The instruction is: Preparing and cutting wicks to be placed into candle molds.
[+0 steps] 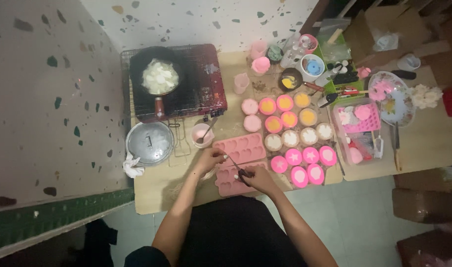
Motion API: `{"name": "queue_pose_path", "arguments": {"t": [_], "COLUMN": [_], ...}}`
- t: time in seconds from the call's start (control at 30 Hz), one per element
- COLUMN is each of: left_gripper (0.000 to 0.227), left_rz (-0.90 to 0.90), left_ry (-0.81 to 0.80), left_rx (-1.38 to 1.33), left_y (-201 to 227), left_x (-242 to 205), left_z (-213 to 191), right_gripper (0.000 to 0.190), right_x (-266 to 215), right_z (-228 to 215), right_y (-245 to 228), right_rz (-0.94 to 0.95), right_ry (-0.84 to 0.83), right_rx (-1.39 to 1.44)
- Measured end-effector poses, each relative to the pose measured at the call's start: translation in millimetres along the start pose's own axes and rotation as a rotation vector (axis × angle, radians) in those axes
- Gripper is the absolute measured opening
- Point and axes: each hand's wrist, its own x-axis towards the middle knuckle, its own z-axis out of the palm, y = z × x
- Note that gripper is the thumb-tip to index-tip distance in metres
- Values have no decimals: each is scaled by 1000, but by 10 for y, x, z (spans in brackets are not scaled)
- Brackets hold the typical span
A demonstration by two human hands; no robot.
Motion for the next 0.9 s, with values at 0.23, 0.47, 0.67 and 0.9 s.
{"name": "queue_pose_path", "arguments": {"t": [0.23, 0.47, 0.67, 0.9], "left_gripper": [21, 19, 21, 21], "left_rz": [54, 137, 87, 91], "left_ry": [-63, -102, -91, -97], "left_rx": [-30, 2, 71, 21], "left_y": [191, 341, 717, 411], "left_x": [39, 175, 103, 277], "left_z": [-17, -4, 12, 82], "right_gripper": [34, 45, 38, 34], "right_x": [-66, 18, 65, -13], "right_z": [-193, -106, -20, -119], "right_y": [-323, -106, 67, -134], "right_rz": [113, 207, 140, 71], "right_ry": [-71, -16, 31, 92], "right_rx": [329, 336, 546, 442]}}
